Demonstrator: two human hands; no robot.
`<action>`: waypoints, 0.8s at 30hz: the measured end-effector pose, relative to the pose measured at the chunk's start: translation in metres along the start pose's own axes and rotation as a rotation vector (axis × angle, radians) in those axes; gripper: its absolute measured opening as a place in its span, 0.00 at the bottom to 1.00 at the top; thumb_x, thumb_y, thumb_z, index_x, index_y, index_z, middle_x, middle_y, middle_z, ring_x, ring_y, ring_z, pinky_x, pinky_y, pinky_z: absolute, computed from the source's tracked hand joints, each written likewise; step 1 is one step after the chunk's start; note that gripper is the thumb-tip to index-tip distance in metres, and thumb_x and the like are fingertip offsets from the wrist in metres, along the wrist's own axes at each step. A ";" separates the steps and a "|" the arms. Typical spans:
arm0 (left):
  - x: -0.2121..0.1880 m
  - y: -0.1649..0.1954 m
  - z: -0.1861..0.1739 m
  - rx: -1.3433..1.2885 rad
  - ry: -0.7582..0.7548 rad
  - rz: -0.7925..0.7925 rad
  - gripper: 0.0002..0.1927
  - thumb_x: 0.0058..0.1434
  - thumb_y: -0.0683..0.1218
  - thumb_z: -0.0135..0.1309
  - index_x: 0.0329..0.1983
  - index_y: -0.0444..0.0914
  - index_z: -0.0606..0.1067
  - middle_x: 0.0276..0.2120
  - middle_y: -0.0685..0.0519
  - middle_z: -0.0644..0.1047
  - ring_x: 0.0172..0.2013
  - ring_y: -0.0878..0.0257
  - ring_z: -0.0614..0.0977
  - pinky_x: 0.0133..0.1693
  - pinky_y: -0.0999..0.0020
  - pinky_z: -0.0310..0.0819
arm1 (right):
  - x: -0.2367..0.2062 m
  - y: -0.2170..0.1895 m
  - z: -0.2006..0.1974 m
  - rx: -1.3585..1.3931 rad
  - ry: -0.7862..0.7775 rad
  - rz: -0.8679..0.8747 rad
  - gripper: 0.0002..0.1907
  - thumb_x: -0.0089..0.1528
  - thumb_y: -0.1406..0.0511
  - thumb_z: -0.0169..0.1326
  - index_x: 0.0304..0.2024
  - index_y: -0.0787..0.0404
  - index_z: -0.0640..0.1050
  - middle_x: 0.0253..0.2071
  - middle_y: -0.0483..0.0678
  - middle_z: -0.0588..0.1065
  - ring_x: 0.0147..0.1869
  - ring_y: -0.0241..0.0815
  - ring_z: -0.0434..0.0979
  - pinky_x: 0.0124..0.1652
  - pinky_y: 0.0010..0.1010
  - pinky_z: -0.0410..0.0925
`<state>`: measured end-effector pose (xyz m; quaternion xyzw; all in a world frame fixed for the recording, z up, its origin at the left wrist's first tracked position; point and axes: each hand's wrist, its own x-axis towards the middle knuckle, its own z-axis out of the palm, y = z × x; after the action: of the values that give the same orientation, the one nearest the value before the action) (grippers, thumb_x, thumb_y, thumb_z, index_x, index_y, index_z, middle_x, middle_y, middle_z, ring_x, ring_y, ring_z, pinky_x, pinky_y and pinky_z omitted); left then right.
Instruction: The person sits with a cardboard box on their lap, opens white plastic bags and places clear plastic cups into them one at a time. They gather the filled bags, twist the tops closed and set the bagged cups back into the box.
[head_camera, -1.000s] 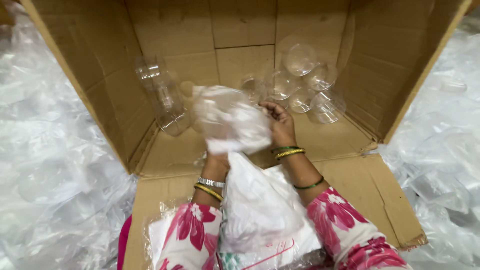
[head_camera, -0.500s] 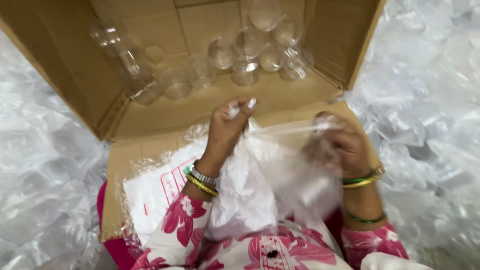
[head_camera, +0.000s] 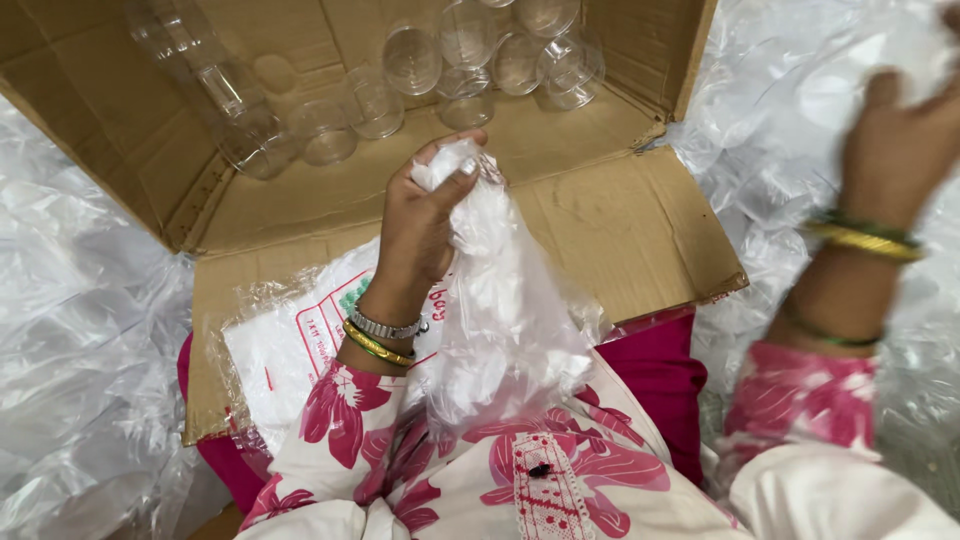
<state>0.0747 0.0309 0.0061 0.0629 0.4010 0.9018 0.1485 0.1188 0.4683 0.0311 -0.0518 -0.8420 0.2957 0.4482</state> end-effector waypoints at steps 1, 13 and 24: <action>0.000 -0.003 0.002 0.029 0.008 0.020 0.18 0.64 0.36 0.59 0.58 0.29 0.74 0.42 0.48 0.80 0.40 0.62 0.83 0.44 0.65 0.81 | -0.014 -0.024 0.014 -0.041 -0.039 -0.185 0.23 0.64 0.83 0.52 0.62 0.71 0.71 0.63 0.55 0.73 0.69 0.49 0.72 0.70 0.41 0.63; -0.004 -0.007 -0.004 0.273 0.124 0.058 0.21 0.57 0.34 0.64 0.53 0.33 0.72 0.40 0.55 0.79 0.37 0.68 0.81 0.40 0.72 0.78 | -0.093 -0.175 0.109 0.944 -0.516 0.562 0.05 0.68 0.73 0.60 0.46 0.68 0.80 0.41 0.46 0.80 0.42 0.32 0.78 0.45 0.23 0.72; 0.018 -0.041 0.012 0.489 0.191 -0.120 0.03 0.64 0.41 0.60 0.38 0.36 0.79 0.30 0.56 0.80 0.29 0.71 0.77 0.32 0.76 0.73 | -0.108 -0.136 0.102 1.106 -0.457 0.841 0.09 0.70 0.65 0.55 0.46 0.66 0.80 0.39 0.41 0.79 0.40 0.29 0.76 0.42 0.23 0.71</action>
<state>0.0690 0.0710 -0.0169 -0.0126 0.6220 0.7697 0.1436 0.1264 0.2729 -0.0166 -0.0737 -0.5512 0.8281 0.0705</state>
